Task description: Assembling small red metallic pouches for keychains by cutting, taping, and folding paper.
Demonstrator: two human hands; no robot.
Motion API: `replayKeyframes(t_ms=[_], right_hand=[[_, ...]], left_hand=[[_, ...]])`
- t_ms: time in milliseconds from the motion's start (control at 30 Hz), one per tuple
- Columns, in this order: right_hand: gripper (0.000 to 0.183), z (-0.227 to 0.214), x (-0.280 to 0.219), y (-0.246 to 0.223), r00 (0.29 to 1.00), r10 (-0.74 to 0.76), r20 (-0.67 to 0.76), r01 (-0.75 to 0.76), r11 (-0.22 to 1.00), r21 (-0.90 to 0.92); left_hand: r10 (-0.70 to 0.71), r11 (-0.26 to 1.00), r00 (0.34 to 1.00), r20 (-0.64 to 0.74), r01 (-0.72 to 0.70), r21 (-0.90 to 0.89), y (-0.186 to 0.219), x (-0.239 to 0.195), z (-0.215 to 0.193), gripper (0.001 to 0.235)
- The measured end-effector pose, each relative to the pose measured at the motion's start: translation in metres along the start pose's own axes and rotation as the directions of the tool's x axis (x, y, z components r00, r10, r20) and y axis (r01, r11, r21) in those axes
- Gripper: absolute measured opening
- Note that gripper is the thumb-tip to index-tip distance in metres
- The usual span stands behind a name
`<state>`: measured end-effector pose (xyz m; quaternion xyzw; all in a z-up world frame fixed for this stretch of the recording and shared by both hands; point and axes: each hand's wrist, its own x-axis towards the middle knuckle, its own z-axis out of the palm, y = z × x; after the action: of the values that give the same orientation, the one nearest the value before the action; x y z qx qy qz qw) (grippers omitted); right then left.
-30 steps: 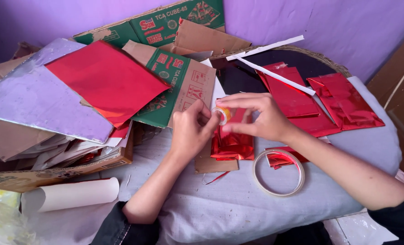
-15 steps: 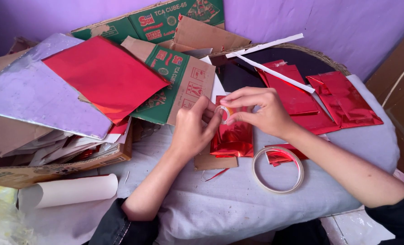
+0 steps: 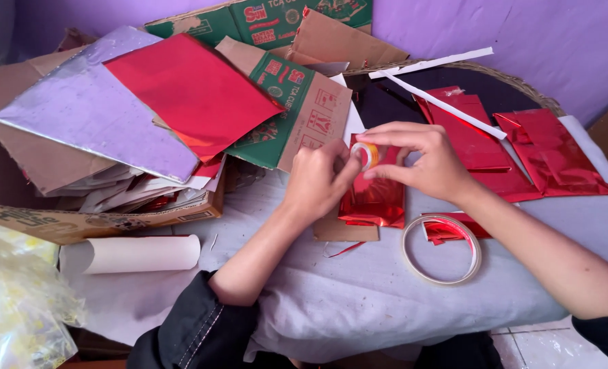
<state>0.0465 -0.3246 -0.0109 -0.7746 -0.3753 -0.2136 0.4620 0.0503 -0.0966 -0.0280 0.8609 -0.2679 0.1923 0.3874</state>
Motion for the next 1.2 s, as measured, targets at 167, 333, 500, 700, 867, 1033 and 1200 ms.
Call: replayKeyframes(t_ms=[167,333,500,700,867,1033,1200], right_hand=[[0.04,0.002,0.002,-0.01,0.997,-0.078,-0.027,0.075,0.993,-0.093],[0.034,0.004,-0.001,-0.005,0.985,-0.146,-0.089,0.134,0.983,-0.128],[0.02,0.005,-0.004,0.005,0.972,-0.188,-0.138,0.17,0.976,-0.135],[0.006,0.006,-0.004,-0.003,0.958,-0.249,-0.141,0.221,0.958,-0.183],[0.03,0.005,-0.002,-0.005,0.97,-0.209,-0.121,0.193,0.973,-0.127],[0.04,0.002,-0.004,0.007,0.99,-0.101,-0.101,0.096,0.994,-0.057],[0.031,-0.006,0.004,0.01,0.99,-0.137,-0.03,0.137,0.991,0.006]], left_hand=[[-0.042,0.996,0.999,-0.018,0.041,-0.083,0.003,0.002,-0.002,0.033],[-0.112,0.971,0.993,0.033,0.116,-0.208,0.007,0.003,-0.006,0.035],[-0.114,0.948,0.987,0.116,0.143,-0.284,0.011,0.001,-0.008,0.037],[-0.124,0.94,0.98,0.157,0.167,-0.297,0.011,0.003,-0.015,0.037],[-0.141,0.933,0.971,0.195,0.196,-0.303,0.014,0.0,-0.015,0.042],[-0.041,0.947,0.979,0.198,0.101,-0.305,0.012,-0.002,-0.009,0.048],[0.077,0.944,0.985,-0.154,-0.122,-0.308,0.015,0.002,-0.004,0.046]])
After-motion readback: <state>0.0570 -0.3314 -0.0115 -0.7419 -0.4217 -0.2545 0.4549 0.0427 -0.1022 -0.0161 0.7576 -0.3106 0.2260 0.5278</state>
